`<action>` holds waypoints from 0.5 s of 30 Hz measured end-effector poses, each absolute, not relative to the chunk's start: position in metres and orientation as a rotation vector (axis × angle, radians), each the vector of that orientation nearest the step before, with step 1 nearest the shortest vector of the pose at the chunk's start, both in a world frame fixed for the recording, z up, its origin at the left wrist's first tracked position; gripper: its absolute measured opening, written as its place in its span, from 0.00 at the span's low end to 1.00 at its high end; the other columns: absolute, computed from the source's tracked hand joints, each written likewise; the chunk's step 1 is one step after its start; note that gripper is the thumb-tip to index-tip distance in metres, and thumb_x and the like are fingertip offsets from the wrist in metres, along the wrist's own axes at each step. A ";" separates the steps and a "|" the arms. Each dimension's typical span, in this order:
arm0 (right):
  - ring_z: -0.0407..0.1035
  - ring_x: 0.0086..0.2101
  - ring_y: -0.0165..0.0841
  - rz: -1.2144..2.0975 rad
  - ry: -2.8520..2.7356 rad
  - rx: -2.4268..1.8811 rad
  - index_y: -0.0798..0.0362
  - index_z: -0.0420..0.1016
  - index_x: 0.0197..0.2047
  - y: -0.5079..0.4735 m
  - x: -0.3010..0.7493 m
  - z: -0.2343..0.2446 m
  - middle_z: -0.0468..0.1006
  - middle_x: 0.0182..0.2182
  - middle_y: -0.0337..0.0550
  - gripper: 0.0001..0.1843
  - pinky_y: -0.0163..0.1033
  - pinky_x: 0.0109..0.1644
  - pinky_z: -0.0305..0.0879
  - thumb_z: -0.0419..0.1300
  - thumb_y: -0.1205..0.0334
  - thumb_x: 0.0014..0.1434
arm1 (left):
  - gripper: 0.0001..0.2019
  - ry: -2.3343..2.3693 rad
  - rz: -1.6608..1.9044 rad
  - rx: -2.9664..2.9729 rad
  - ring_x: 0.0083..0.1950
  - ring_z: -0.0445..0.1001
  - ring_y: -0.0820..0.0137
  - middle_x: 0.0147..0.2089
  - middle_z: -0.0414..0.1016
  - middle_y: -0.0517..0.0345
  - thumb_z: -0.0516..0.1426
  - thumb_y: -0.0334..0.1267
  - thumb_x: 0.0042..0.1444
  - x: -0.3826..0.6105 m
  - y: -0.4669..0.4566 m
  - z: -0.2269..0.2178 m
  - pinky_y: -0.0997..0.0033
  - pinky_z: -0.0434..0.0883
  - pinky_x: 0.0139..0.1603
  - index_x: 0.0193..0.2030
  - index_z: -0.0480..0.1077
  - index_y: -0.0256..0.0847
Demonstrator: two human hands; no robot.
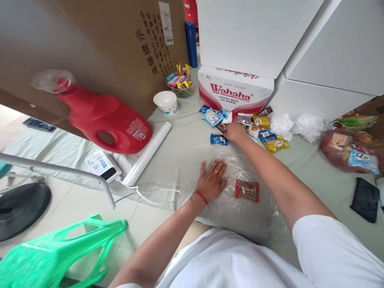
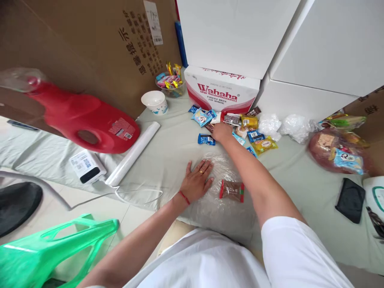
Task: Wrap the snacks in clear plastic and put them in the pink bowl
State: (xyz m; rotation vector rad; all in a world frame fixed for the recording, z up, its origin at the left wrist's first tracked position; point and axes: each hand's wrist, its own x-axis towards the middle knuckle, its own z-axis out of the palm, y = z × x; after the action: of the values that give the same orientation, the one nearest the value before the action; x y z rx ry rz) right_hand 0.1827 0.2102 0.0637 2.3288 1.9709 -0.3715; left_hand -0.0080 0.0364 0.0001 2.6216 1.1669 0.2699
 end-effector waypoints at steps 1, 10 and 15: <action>0.73 0.53 0.53 -0.377 1.992 2.340 0.61 0.79 0.55 0.200 0.190 0.068 0.80 0.52 0.64 0.22 0.51 0.57 0.66 0.62 0.56 0.63 | 0.29 1.175 0.262 2.629 0.79 0.53 0.57 0.79 0.54 0.50 0.42 0.50 0.74 -0.008 0.036 0.000 0.31 0.39 0.78 0.77 0.55 0.44; 0.77 0.43 0.40 -1.502 2.294 2.766 0.49 0.80 0.57 0.005 0.288 0.075 0.83 0.48 0.44 0.26 0.47 0.50 0.73 0.59 0.41 0.65 | 0.29 1.183 0.296 2.638 0.79 0.53 0.56 0.78 0.55 0.49 0.42 0.50 0.73 -0.007 0.036 -0.003 0.33 0.38 0.78 0.77 0.56 0.46; 0.76 0.49 0.43 -1.479 2.356 2.422 0.47 0.80 0.58 -0.059 0.277 0.056 0.83 0.50 0.47 0.24 0.53 0.58 0.70 0.56 0.44 0.69 | 0.29 1.198 0.277 2.659 0.79 0.52 0.55 0.78 0.55 0.49 0.42 0.49 0.73 -0.005 0.035 -0.005 0.32 0.39 0.77 0.77 0.56 0.46</action>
State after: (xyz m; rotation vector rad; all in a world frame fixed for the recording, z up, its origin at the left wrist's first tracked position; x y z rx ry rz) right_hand 0.2772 -0.0595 0.0555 2.4225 2.3559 -1.4795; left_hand -0.0050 0.0353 -0.0049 2.6586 1.1985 0.2768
